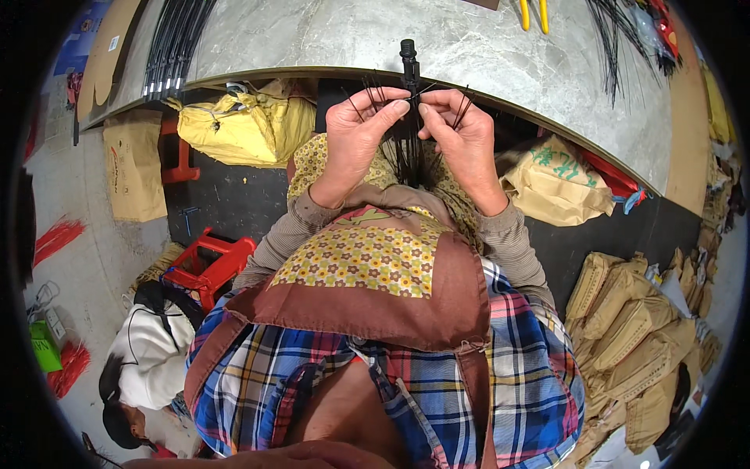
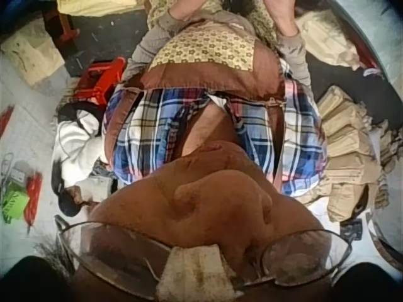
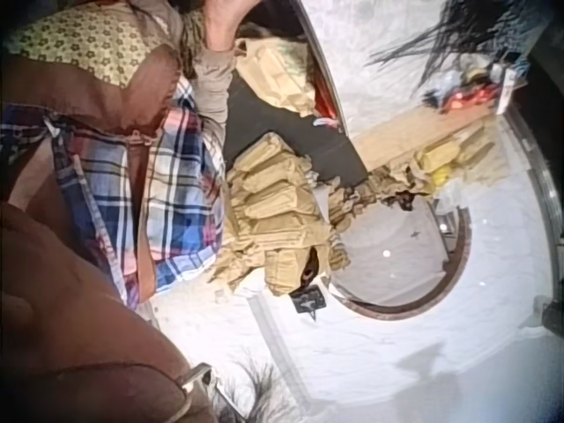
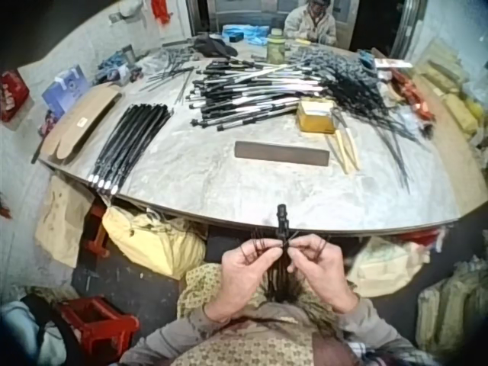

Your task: The recorder is bundling and cutting black cable ties at a manufacturing workstation.

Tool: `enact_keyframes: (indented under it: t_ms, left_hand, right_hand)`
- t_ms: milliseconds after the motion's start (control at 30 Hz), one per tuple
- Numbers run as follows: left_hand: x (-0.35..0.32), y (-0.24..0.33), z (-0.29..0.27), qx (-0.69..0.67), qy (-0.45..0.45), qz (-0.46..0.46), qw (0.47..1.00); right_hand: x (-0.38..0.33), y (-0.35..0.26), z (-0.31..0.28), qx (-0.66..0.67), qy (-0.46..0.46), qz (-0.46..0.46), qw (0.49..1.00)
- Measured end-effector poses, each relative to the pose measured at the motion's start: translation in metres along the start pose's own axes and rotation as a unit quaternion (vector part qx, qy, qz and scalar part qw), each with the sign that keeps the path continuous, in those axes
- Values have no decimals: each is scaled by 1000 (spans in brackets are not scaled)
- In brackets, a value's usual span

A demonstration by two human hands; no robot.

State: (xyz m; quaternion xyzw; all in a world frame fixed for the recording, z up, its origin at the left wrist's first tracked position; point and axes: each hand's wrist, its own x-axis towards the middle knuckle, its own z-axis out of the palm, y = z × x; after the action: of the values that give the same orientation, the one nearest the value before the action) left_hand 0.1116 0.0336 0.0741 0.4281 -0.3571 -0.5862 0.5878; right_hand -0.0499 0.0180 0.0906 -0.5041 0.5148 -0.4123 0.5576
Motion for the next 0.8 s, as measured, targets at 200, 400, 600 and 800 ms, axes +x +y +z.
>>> enact_keyframes:
  t_ms: [200,400,600,800]
  left_hand:
    - [3,17,5,26,-28,18,999]
    - [6,-7,-5,49,-29,11,998]
    - [11,-2,-8,19,-62,-15,998]
    - [15,-4,-11,23,-83,-18,996]
  right_hand:
    - [-2,-25,5,-1,14,-44,999]
    - [0,0,3,-64,6,-52,997]
    - [3,1,7,-57,16,-57,997]
    - [6,6,4,-48,8,-59,997]
